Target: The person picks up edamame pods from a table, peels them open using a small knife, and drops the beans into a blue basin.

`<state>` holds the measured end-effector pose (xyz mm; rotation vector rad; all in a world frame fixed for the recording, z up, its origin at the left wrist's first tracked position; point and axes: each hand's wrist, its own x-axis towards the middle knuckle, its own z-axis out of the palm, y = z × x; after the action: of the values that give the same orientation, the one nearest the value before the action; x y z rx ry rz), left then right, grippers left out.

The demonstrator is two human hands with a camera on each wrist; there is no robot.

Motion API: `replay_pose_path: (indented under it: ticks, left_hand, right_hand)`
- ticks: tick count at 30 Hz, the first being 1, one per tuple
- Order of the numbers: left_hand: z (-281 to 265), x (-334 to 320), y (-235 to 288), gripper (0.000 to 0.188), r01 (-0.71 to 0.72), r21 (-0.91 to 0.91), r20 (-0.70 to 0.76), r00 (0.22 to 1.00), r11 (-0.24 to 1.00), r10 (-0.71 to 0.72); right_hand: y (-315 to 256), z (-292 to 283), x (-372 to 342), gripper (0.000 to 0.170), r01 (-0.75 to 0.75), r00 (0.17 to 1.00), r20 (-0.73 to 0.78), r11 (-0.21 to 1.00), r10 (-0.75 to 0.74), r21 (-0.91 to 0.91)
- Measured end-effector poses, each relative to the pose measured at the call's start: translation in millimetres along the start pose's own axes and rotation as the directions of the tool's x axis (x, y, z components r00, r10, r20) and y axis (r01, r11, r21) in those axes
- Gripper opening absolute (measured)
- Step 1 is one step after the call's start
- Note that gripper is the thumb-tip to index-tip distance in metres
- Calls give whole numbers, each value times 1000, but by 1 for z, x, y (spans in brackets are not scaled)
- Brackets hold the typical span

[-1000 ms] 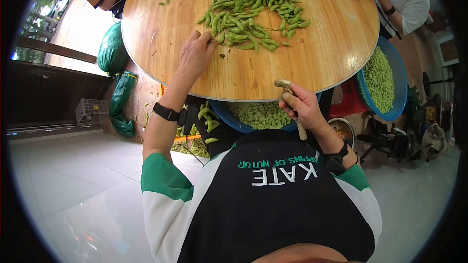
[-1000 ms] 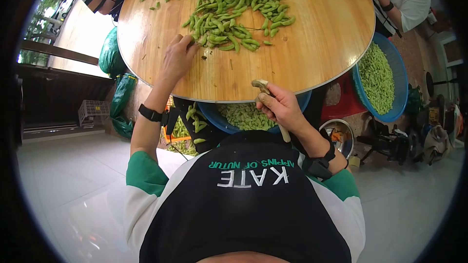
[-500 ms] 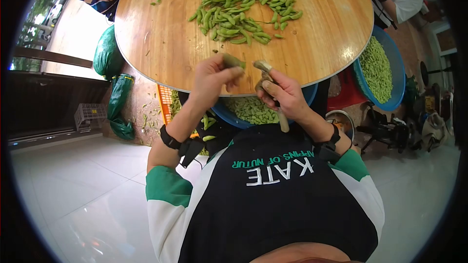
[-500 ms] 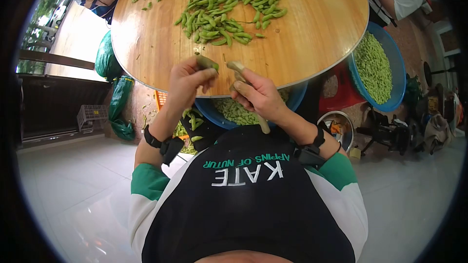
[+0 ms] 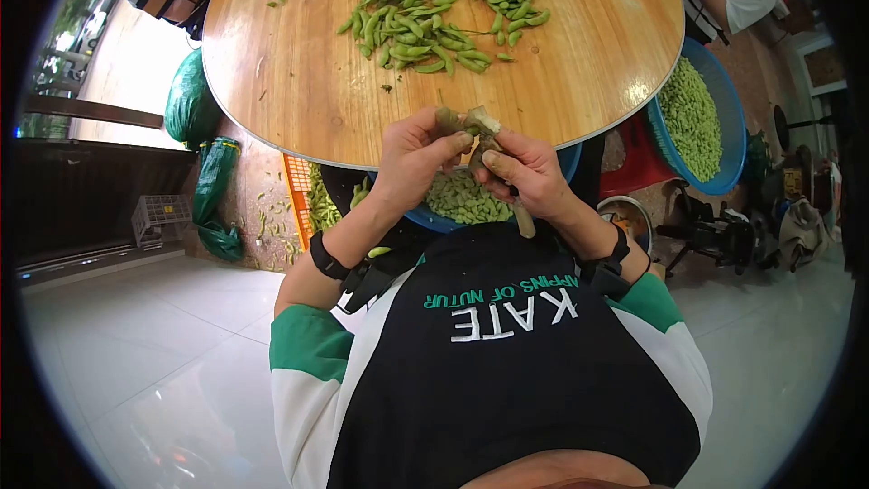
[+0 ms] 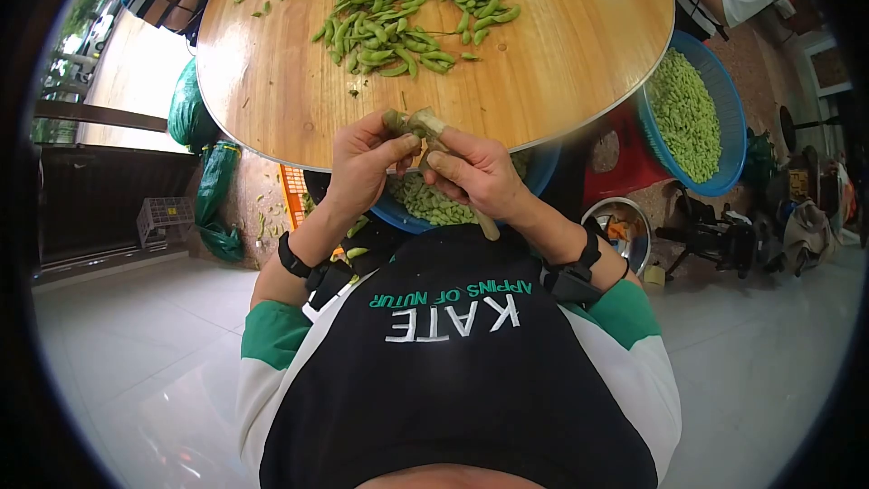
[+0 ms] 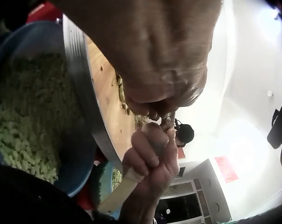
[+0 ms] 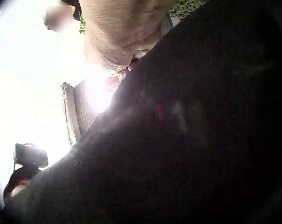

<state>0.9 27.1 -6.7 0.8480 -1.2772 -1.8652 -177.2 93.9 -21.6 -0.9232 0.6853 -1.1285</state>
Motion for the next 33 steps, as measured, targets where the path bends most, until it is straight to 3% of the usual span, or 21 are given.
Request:
replay_pose_path:
  ticks: [6, 8, 10, 11, 12, 13, 14, 15, 16, 17, 18, 21, 22, 23, 24, 25, 27, 29, 30, 31, 33]
  left_hand:
    - [-4, 6, -3, 9, -17, -26, 28, 999, 1000, 18]
    - [-7, 8, 2, 6, 165, -226, 143, 981, 960, -135]
    - [-1, 9, 6, 4, 245, -310, 169, 965, 919, -201]
    - [1, 10, 6, 4, 322, -389, 200, 944, 863, -262]
    - [1, 12, 2, 4, 323, -389, 200, 944, 863, -263]
    - [1, 14, -4, 5, 321, -362, 221, 942, 875, -253]
    - [1, 15, -9, 6, 320, -335, 244, 938, 886, -246]
    - [4, 15, -11, 6, 323, -337, 246, 937, 885, -248]
    - [8, 14, -13, 6, 310, -322, 242, 940, 894, -239]
    - [11, 15, -13, 6, 295, -307, 238, 944, 905, -227]
    - [13, 16, -13, 6, 297, -306, 241, 943, 905, -228]
    - [19, 14, -6, 7, 267, -210, 197, 954, 940, -227]
    - [19, 10, 0, 8, 174, 28, 117, 977, 984, -177]
    - [18, 5, 6, 9, 88, 272, 51, 993, 958, -105]
    - [11, -3, 15, 10, -23, 482, 87, 996, 876, -22]
    - [-3, -14, 26, 11, -133, 663, 142, 989, 737, 51]
    - [-30, -33, 58, 13, -297, 892, 321, 947, 342, -13]
    - [-48, -48, 86, 12, -48, 995, 23, 960, -84, -279]
    - [-59, -47, 89, 12, -44, 995, 16, 961, -93, -277]
    - [-71, -41, 88, 13, -58, 998, 55, 994, -28, -90]
    - [-90, -14, 77, 14, -84, 988, 52, 969, 127, 240]
  right_hand:
    - [2, -2, 0, 36, -18, 997, -80, 1000, 16, -16]
    - [-3, -9, 0, 37, -62, 998, -16, 994, 64, 91]
    - [-8, -10, -2, 38, -113, 993, 50, 974, 105, 195]
    - [-10, -9, -5, 39, -36, 999, -7, 995, 35, -89]
    - [-11, -8, -6, 40, 29, 998, -41, 928, -47, -371]
    - [-7, -12, -3, 40, 28, 998, -39, 928, -45, -373]
    - [1, -19, 2, 41, 320, 940, 116, 710, -321, -627]
    - [3, -20, 4, 41, 544, 796, 336, 352, -504, -762]
    - [1, -20, -2, 41, 541, 797, 333, 352, -503, -764]
    - [-6, -19, -10, 40, 352, 925, 143, 653, -352, -671]
    - [-10, -17, -17, 40, 110, 991, -7, 865, -131, -489]
    - [-6, -10, -20, 41, 77, 983, -117, 900, -140, -430]
    - [-6, -13, -20, 41, 80, 983, -115, 900, -142, -428]
    - [-6, -18, -21, 41, 41, 981, -162, 931, -106, -362]
    - [-5, -24, -22, 41, 3, 977, -204, 956, -66, -292]
    - [-4, -30, -23, 38, 29, 969, -231, 963, -93, -267]
    - [-8, -37, -26, 37, 31, 966, -243, 970, -91, -241]
    - [-11, -39, -27, 35, 25, 963, -255, 975, -82, -219]
    - [-11, -36, -24, 35, 32, 965, -249, 976, -86, -214]
    - [-11, -34, -22, 35, 42, 971, -220, 972, -94, -230]
    - [-9, -30, -15, 35, 56, 977, -188, 968, -104, -246]
